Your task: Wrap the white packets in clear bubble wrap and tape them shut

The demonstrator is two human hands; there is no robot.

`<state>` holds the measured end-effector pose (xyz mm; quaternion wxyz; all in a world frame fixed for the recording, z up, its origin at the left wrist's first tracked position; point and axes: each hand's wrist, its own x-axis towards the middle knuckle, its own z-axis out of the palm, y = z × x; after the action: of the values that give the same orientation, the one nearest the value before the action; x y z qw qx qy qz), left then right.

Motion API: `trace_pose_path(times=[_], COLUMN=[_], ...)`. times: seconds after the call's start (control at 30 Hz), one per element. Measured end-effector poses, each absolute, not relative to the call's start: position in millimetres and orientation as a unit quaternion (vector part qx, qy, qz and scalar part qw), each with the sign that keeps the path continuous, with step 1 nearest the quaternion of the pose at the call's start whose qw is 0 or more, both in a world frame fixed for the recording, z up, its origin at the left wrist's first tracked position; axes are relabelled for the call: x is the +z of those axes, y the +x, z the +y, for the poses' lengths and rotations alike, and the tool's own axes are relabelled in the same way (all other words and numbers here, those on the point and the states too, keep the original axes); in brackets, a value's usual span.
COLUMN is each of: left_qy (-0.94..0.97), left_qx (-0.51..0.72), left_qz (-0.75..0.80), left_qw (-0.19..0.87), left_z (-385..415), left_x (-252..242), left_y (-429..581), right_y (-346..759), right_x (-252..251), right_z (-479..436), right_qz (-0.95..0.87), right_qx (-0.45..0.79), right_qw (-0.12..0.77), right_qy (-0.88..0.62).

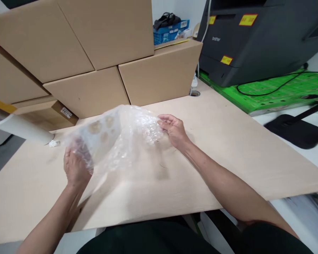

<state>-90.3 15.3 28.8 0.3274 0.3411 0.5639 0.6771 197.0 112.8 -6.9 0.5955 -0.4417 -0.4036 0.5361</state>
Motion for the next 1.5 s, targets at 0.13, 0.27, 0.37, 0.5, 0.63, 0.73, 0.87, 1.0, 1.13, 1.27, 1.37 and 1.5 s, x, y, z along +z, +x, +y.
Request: trace_pose_path(times=[0.13,0.27,0.37,0.5,0.63,0.73,0.87,1.0,1.13,1.27,1.37,1.5], left_qy=[0.187,0.156,0.228,0.475,0.642,0.633,0.454,0.296,0.359,0.510,0.573,0.596], left_qx=[0.705,0.682,0.649,0.494,0.326,0.325,0.542,0.627,0.485,0.357,0.358,0.330], left_qz=[0.583,0.588,0.638,0.725,0.689,0.702,0.686,0.653,0.737,0.781,0.734,0.688], left_qw=[0.358,0.406,0.345,0.068,-0.084,0.004,0.171,0.304,0.304,0.044,-0.062,0.249], left_z=[13,-2,-17,-25,-18,-14,-17,-33,-61,-77,-74,-53], left_x=[11,-10,-18,-18,-9,0,10,4,-12,-10,3,13], left_y=[-122,-144,-154,-159,-167,-174,-181,-191,-199,-188,-170,-146], right_y=[206,215,220,220,211,210,231,261,280,290,284,238], right_x=[-16,-33,-41,-37,-30,-27,-28,-41,-54,-43,-14,21], right_z=[126,138,138,128,115,114,130,150,160,157,141,99], right_qz=[-0.380,-0.381,-0.445,-0.644,-0.818,-0.823,-0.741,-0.677,-0.649,-0.585,-0.598,-0.602], right_qx=[0.505,0.478,0.375,0.174,0.095,0.055,-0.004,0.007,0.118,0.150,0.155,0.370], right_qw=[0.620,0.620,0.595,0.493,0.338,0.320,0.409,0.440,0.420,0.472,0.510,0.449], right_qy=[-0.465,-0.492,-0.554,-0.558,-0.456,-0.466,-0.532,-0.590,-0.623,-0.642,-0.598,-0.546])
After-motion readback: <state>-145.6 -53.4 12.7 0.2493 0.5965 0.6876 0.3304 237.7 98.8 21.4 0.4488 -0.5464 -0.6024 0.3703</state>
